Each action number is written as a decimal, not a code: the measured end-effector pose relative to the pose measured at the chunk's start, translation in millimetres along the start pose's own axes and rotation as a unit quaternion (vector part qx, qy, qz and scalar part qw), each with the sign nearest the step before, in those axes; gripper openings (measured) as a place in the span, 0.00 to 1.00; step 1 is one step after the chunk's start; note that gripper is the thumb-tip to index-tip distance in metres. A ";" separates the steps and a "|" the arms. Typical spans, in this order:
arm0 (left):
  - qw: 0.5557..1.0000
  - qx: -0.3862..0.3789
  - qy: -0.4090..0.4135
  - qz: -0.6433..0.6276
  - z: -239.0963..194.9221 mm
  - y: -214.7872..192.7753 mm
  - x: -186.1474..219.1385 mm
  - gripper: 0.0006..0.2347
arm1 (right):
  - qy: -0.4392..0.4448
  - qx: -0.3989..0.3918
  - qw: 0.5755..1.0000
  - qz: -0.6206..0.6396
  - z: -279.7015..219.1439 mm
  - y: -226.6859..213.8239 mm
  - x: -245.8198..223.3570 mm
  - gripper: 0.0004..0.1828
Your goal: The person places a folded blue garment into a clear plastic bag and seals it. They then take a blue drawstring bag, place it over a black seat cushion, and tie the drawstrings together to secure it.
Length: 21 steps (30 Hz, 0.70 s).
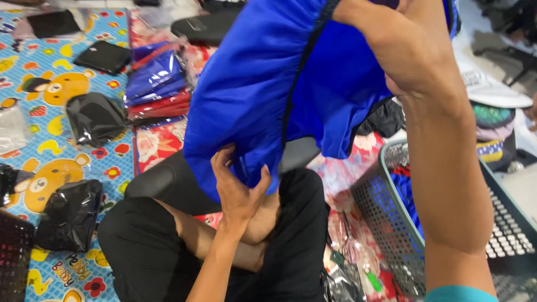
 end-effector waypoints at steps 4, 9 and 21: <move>0.997 0.023 0.066 0.026 12.9 -9.8 20.3 0.42 | 0.196 0.093 0.973 0.078 12.1 13.9 17.2 0.06; 0.977 0.119 0.110 0.138 28.9 -7.5 -10.9 0.35 | 0.232 0.084 0.964 0.105 11.8 38.7 21.7 0.03; 0.992 0.092 -0.002 0.090 108.0 -141.3 -136.8 0.10 | 0.383 -0.063 0.922 0.019 -12.5 53.8 152.1 0.16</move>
Point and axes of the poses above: each hand's wrist, its own z-axis towards the middle knuckle, its own y-axis out of the palm, x = y × z, the point moved 8 cm from there along z, towards the middle knuckle, and after that the axes turned 3 degrees about x, right-handed, at the moved point
